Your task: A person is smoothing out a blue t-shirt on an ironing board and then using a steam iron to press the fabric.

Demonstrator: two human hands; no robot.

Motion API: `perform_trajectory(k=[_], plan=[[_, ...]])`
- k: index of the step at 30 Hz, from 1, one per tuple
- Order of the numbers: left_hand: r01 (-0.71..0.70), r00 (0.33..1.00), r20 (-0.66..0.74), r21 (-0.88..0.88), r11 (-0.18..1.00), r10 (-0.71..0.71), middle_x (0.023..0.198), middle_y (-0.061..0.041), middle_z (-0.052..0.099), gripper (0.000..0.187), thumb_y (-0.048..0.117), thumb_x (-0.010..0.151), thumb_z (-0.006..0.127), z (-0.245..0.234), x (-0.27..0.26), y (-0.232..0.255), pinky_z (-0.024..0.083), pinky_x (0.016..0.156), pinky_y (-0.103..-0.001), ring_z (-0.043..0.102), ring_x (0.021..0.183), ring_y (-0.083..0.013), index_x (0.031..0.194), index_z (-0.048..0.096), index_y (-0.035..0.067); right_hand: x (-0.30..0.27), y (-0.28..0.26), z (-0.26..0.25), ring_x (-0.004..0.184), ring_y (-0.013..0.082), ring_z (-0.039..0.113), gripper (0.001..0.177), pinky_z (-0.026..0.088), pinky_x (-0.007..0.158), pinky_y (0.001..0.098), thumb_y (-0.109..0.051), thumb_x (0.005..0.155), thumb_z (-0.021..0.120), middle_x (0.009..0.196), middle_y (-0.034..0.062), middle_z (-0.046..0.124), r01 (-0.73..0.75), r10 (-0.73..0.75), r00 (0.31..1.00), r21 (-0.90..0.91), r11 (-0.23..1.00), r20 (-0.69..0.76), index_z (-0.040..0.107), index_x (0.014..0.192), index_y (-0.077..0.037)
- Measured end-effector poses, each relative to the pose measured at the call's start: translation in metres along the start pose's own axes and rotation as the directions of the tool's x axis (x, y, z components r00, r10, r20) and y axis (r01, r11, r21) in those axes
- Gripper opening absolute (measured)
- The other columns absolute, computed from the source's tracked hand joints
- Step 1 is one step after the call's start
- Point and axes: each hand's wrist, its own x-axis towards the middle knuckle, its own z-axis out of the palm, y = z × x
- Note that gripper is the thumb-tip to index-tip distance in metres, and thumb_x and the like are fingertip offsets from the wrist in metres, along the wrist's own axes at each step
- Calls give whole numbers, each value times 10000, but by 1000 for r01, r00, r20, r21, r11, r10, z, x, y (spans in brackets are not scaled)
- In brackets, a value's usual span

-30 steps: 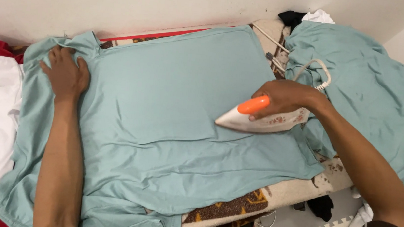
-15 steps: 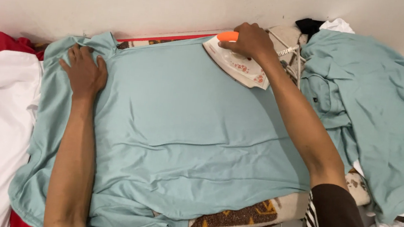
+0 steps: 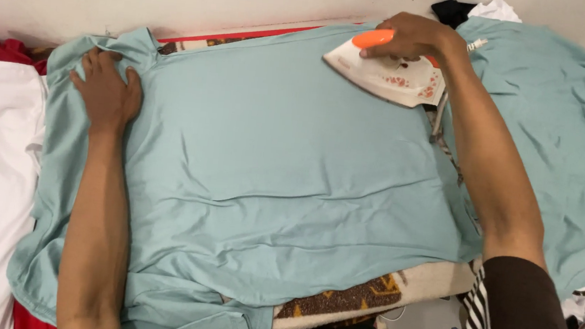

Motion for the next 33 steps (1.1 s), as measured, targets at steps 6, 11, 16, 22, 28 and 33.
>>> perform_trajectory(k=[6,11,16,22,28,33], plan=[[-42,999,-17,54,998,43,1264,-186,579,291,235,1018,581,-2,-2,1,267,987,-676,498,1256,-398,1217,615,27,-51,7,34,691,171,563,409,370,641,323,-578,831,721,749,-20,653,219,-119,947,-325,920,300,693,869,-171],[7,1000,23,0,1000,-7,1259,-189,570,298,203,1009,563,-11,-2,13,228,1019,-710,483,1269,-412,1224,629,7,-96,31,58,565,140,392,507,267,573,331,-547,824,774,587,-40,442,328,-207,902,-290,899,379,473,676,-166],[12,1000,11,27,1000,-12,1280,-201,565,280,188,1019,559,-3,-4,11,238,1004,-728,456,1304,-407,1220,619,2,-101,34,61,561,147,437,448,264,564,320,-535,803,799,585,-31,514,212,-161,962,-231,950,222,593,662,-163],[3,1000,-6,71,997,-2,1288,-208,579,312,219,1018,558,0,-3,10,245,1003,-716,461,1292,-410,1232,634,7,-33,23,52,529,202,427,622,232,506,365,-682,895,692,604,20,479,-46,10,978,-167,985,-209,419,702,-157],[21,999,26,34,999,-22,1341,-227,563,322,200,1012,553,-10,-1,17,229,1010,-729,446,1303,-416,1244,623,-13,15,4,34,680,195,474,668,269,510,387,-610,882,706,521,49,428,52,-87,968,-148,988,-236,294,646,-140],[43,998,50,-13,999,-43,1344,-225,551,319,208,1016,541,-13,-1,18,192,1036,-730,429,1331,-411,1240,602,-11,1,-9,32,556,164,318,618,194,569,359,-620,831,709,563,-18,359,313,-315,948,-264,912,39,337,644,-163]])
